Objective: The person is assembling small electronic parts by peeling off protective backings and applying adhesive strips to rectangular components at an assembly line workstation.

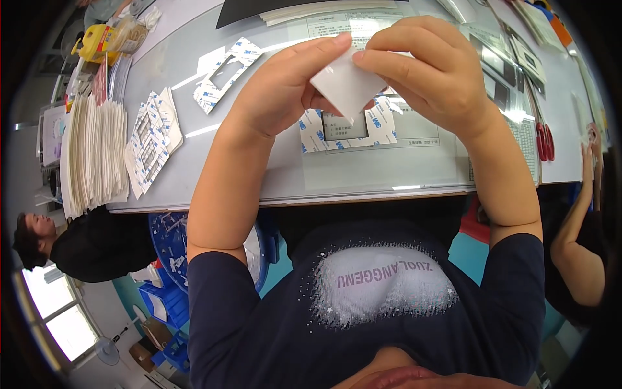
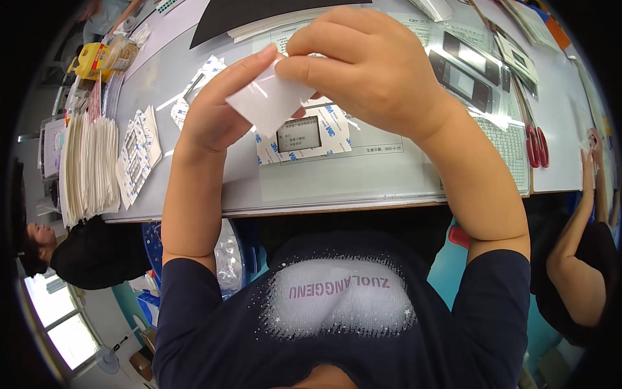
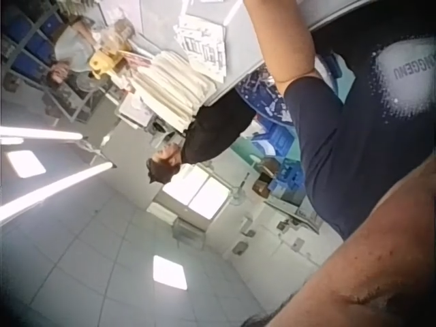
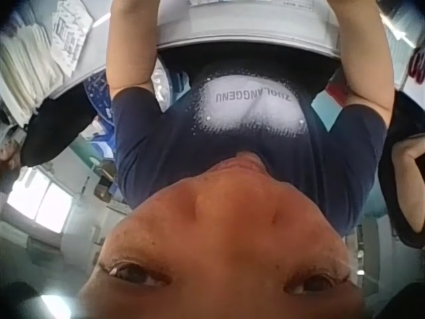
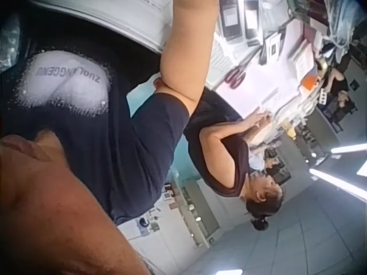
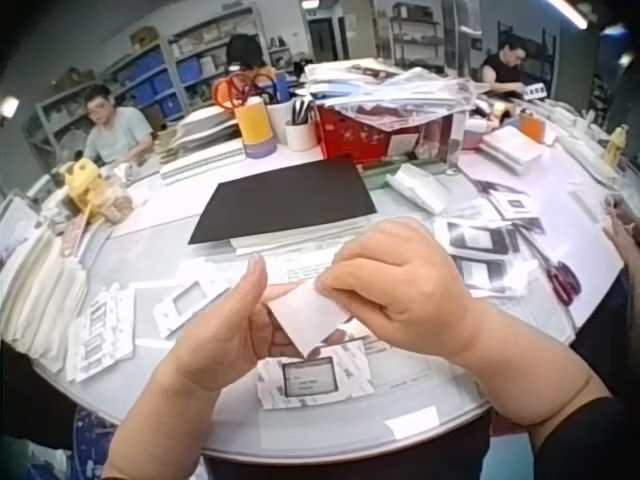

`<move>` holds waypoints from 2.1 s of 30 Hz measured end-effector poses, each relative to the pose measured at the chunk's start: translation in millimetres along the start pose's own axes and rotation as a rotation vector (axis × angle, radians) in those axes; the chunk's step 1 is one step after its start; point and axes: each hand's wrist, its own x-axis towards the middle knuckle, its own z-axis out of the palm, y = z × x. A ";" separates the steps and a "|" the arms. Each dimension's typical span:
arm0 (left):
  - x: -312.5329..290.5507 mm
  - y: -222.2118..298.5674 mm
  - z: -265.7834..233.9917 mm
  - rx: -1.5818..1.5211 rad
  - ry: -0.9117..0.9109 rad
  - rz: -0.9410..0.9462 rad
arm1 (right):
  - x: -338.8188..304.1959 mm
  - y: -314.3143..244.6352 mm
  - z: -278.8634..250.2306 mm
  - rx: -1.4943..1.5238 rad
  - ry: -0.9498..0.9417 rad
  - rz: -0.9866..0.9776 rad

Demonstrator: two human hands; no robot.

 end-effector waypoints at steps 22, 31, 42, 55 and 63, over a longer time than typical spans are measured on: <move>-61.4 41.1 -70.4 0.625 0.089 0.050 | -43.2 -63.1 1.0 0.819 -0.257 1.224; -66.4 42.4 -39.2 0.828 -0.270 -0.190 | -40.2 -63.4 12.5 0.790 -0.317 1.220; -64.7 33.4 -35.0 0.890 -0.301 -0.157 | -39.7 -61.6 16.5 0.793 -0.320 1.147; -52.5 16.9 -26.7 1.003 -0.299 -0.204 | -38.2 -65.1 19.6 0.702 -0.311 1.134; -51.3 14.2 -26.4 1.008 -0.287 -0.193 | -34.9 -73.6 19.9 0.536 -0.296 1.122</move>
